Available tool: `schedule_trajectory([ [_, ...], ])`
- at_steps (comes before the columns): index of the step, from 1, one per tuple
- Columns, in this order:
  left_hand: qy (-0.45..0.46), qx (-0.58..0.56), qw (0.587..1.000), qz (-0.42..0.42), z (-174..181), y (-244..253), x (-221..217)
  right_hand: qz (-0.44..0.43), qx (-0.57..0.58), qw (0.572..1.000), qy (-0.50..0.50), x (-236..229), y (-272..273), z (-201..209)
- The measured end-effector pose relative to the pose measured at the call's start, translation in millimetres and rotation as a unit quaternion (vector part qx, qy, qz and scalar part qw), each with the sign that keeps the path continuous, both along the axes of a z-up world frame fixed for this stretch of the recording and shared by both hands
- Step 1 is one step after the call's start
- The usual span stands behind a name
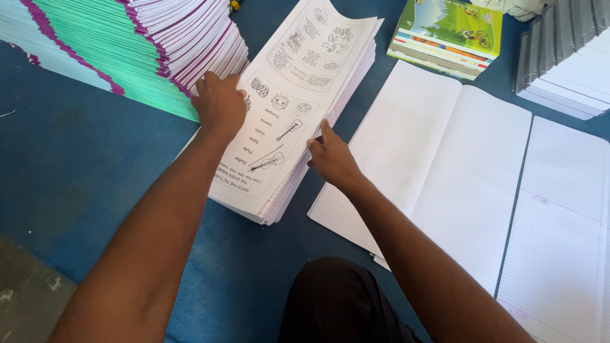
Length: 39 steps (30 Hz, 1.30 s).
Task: The person inserts printed worksheet sheets into lined notebook covers, then places the assembled units into a growing stack. The person repeats this process with multiple sets of papers and covers.
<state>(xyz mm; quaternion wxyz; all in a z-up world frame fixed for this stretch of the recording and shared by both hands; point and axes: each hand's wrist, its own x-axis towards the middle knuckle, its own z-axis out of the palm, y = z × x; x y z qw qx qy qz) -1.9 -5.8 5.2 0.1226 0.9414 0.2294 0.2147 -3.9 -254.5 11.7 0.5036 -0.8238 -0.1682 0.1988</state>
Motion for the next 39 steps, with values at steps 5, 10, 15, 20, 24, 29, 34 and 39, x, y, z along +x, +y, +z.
schedule_trajectory([
  [5,-0.003,-0.068,0.995,-0.068,-8.7,12.8,0.3,0.01,0.008,1.0,-0.005,-2.1,-0.8,2.5],
  [10,0.004,-0.069,0.994,-0.089,-23.9,23.1,8.9,0.017,-0.059,0.998,-0.023,1.9,-2.7,-3.1],
  [15,0.007,-0.092,0.993,-0.073,-28.1,34.8,14.1,0.046,-0.155,0.971,-0.176,12.2,-1.0,-13.6],
  [20,0.03,-0.108,0.99,-0.083,-25.1,38.0,11.7,0.046,-0.157,0.97,-0.181,16.8,0.7,-27.6],
  [24,0.055,-0.083,0.993,-0.066,-24.8,30.6,10.5,0.045,-0.138,0.973,-0.18,20.9,2.7,-40.8],
  [29,0.07,0.058,0.995,-0.036,-20.3,17.5,9.0,0.069,-0.081,0.984,-0.141,22.3,-3.8,-29.2],
  [34,-0.027,0.235,0.969,-0.071,-9.5,-20.2,6.1,0.048,-0.048,0.997,-0.035,7.5,-42.4,-3.1],
  [39,0.035,0.171,0.973,-0.152,8.5,-80.4,1.4,-0.006,-0.157,0.987,-0.014,5.5,-101.1,-10.0],
])
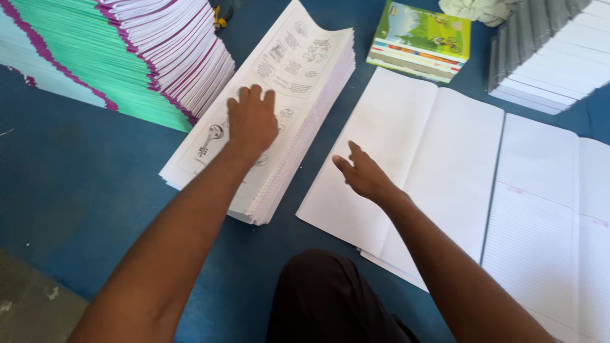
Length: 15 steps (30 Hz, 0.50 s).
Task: The person inserts printed worksheet sheets into lined notebook covers, then places the assembled units into a growing stack. The person repeats this process with multiple sets of papers and covers.
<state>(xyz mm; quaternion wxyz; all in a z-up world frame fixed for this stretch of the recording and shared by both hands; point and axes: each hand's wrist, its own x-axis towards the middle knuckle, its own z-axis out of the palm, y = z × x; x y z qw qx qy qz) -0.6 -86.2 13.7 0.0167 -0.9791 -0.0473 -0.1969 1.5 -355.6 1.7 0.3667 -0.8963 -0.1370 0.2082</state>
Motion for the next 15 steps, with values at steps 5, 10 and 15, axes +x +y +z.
schedule_trajectory([
  [5,-0.027,-0.078,0.993,-0.08,1.8,-64.4,-0.4,0.017,-0.105,0.99,-0.088,-2.8,-76.6,-22.2],
  [10,0.021,-0.155,0.977,-0.147,-25.1,-141.4,-3.6,-0.008,-0.227,0.973,-0.044,-29.1,-145.4,-24.0],
  [15,0.195,-0.254,0.932,-0.17,-66.4,-220.2,-17.1,-0.018,-0.282,0.959,-0.012,-62.5,-203.7,-17.4],
])
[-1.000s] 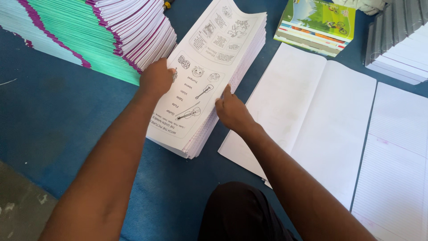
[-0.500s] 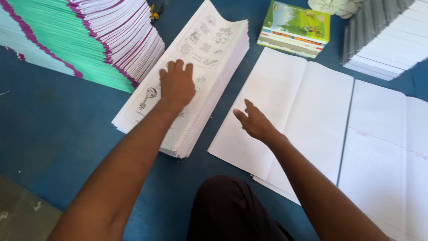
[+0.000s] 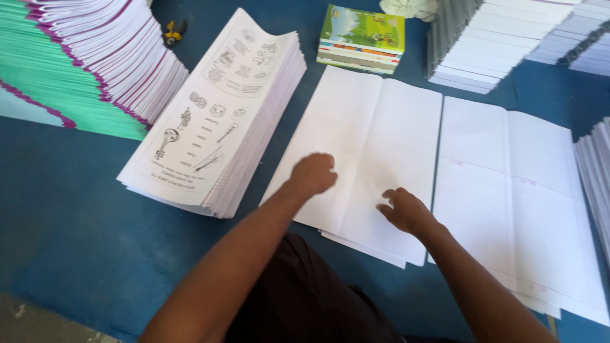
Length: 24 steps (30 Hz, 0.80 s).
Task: The person inserts printed worksheet sheets into lined notebook covers, then places the assembled units into a growing stack. The person repeats this process with multiple sets of papers and covers.
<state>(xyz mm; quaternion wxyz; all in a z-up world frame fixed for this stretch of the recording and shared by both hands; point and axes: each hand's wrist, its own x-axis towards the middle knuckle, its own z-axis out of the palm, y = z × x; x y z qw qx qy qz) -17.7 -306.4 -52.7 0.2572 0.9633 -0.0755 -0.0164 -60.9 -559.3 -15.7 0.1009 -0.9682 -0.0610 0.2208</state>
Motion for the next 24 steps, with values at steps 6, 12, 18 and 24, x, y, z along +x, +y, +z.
schedule_trajectory([
  [6,0.225,0.117,0.947,-0.199,-43.5,-59.6,2.1,-0.004,-0.013,1.0,-0.012,-33.3,-53.8,-1.1],
  [12,0.156,0.067,0.954,-0.246,-57.3,-130.2,-41.3,0.003,0.047,0.999,-0.001,-48.9,-94.1,-1.9],
  [18,0.2,0.139,0.964,-0.109,-20.4,-157.8,-70.6,0.02,-0.046,0.998,0.045,-65.8,-144.7,13.2],
  [24,0.199,0.136,0.966,-0.098,-8.8,-156.7,-66.5,0.03,-0.102,0.994,0.029,-85.1,-153.0,13.4],
])
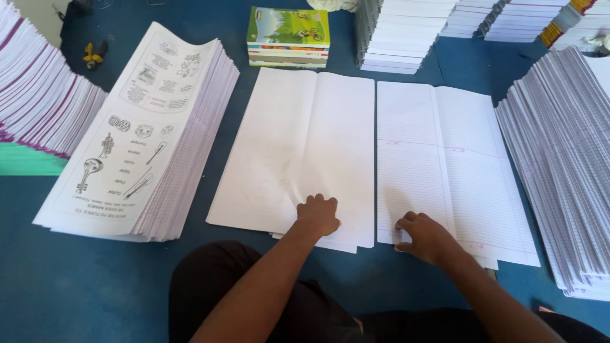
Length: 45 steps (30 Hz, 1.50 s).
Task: The person inserts printed worksheet sheets into lined notebook covers, then places the assembled units into a growing stack. The person repeats this process with multiple sets of papers and covers.
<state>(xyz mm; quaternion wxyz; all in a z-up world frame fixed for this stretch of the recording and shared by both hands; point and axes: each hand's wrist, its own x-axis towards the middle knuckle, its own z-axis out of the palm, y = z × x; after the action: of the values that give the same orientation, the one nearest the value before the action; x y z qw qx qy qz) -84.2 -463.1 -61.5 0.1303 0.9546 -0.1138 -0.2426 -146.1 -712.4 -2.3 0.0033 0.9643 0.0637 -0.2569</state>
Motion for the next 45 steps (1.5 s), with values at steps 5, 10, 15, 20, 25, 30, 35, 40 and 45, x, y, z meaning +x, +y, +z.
schedule_trajectory([
  [5,-0.008,-0.006,1.0,0.001,-5.5,1.7,0.1,0.021,0.001,1.0,-0.017,5.9,1.3,-0.3],
  [10,-0.016,-0.011,1.0,0.004,-7.4,1.9,4.9,-0.011,0.028,1.0,-0.001,12.8,-5.1,-1.1],
  [15,-0.029,-0.037,0.999,0.024,-10.3,-1.1,6.0,-0.107,0.087,0.99,0.007,19.4,-19.1,-11.7],
  [20,-0.027,-0.163,0.985,0.056,-22.8,-11.1,10.6,-0.146,0.158,0.977,0.0,22.1,-33.9,-13.4],
  [25,0.011,-0.333,0.938,0.094,-38.0,-33.6,19.5,-0.201,0.135,0.97,0.023,23.0,-29.9,-5.4],
  [30,0.188,-0.469,0.842,0.189,-29.8,-68.6,16.2,-0.186,0.178,0.966,-0.02,20.2,-29.4,-1.8],
  [35,0.199,-0.481,0.837,0.169,-13.9,-90.6,10.2,-0.206,0.19,0.96,-0.023,20.9,-39.3,-7.5],
  [40,0.196,-0.491,0.832,0.169,-13.8,-103.2,13.6,-0.217,0.23,0.948,0.028,19.9,-47.5,-6.0],
  [45,0.177,-0.514,0.821,0.175,-31.7,-109.9,18.7,-0.198,0.17,0.965,0.042,19.6,-59.8,-2.3],
])
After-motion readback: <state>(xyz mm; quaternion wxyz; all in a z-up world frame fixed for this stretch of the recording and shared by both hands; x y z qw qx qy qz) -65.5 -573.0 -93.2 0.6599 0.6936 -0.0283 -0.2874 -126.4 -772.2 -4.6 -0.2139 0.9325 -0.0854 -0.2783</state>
